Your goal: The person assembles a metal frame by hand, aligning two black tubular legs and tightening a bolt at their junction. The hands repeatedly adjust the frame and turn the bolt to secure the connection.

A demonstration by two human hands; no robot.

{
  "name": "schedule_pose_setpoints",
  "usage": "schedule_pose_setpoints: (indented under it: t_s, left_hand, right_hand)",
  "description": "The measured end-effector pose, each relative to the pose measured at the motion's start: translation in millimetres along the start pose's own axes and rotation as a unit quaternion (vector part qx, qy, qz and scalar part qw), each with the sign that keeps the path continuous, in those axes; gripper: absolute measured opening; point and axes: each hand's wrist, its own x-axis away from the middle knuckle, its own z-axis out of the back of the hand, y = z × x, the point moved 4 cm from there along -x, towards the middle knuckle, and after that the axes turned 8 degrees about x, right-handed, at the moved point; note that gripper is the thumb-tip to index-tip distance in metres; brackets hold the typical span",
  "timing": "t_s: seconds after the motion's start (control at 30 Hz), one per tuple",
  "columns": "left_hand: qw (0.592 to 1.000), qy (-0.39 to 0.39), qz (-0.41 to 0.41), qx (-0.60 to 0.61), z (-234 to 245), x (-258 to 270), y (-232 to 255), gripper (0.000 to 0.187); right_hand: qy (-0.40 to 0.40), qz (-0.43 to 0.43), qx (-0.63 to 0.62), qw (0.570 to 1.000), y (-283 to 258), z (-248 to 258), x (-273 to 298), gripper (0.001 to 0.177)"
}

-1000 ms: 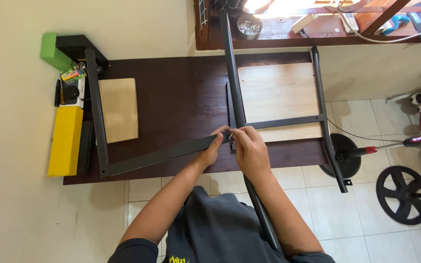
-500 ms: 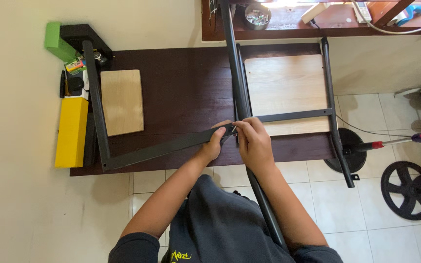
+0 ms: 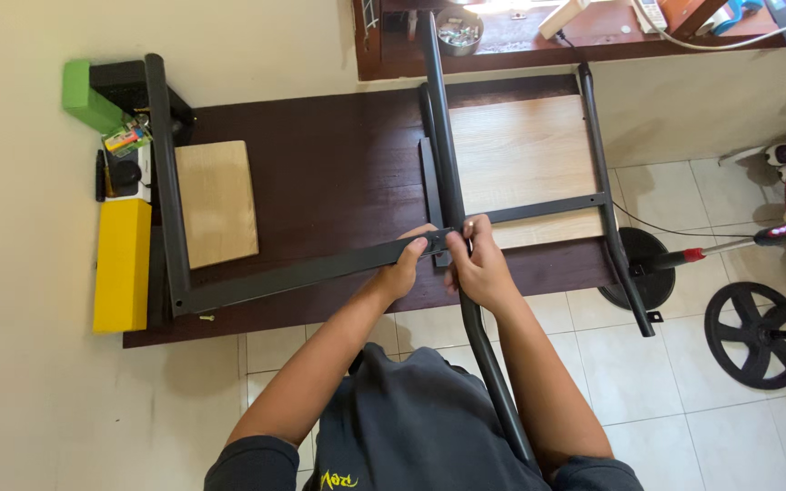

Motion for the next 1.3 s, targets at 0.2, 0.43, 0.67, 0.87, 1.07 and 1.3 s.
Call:
schedule_pose_setpoints:
  t_s: [0.2,0.43,0.67,0.87,1.07,1.3]
  left_hand:
    - [1.0,-0.003,-0.018,0.0,-3,-5,-7,0.055]
    - [0.995,-0.036,-0.046,-0.076,0,-13,-11,0.083]
    - [0.991,-0.052,-0.091,-0.083,-4,-14,-3,0.074]
    - [0.981,-0.052,-0.112,-0.151,-4,-12,6,0.03]
    - [0.974,-0.026,-0.102,-0.2,3,-22,8,0.012]
    - [0.972,0.005,-0.099,-0.215,7,-17,7,0.023]
  right_hand:
    - [0.053,-0.015,-0.001,0.998,13,9,-3,0.026]
    - [0.02,-0.033,-0.194,0.98,10,9,-5,0.023]
    - [0.012,-0.056,-0.237,0.97,8,11,-7,0.023]
    - [-0.025,-0.094,-0.269,0.958,24,16,-13,0.024]
    - [-0.06,-0.113,-0.31,0.942,38,14,-41,0.021]
    - [-0.063,-0.095,-0.286,0.952,30,11,-39,0.021]
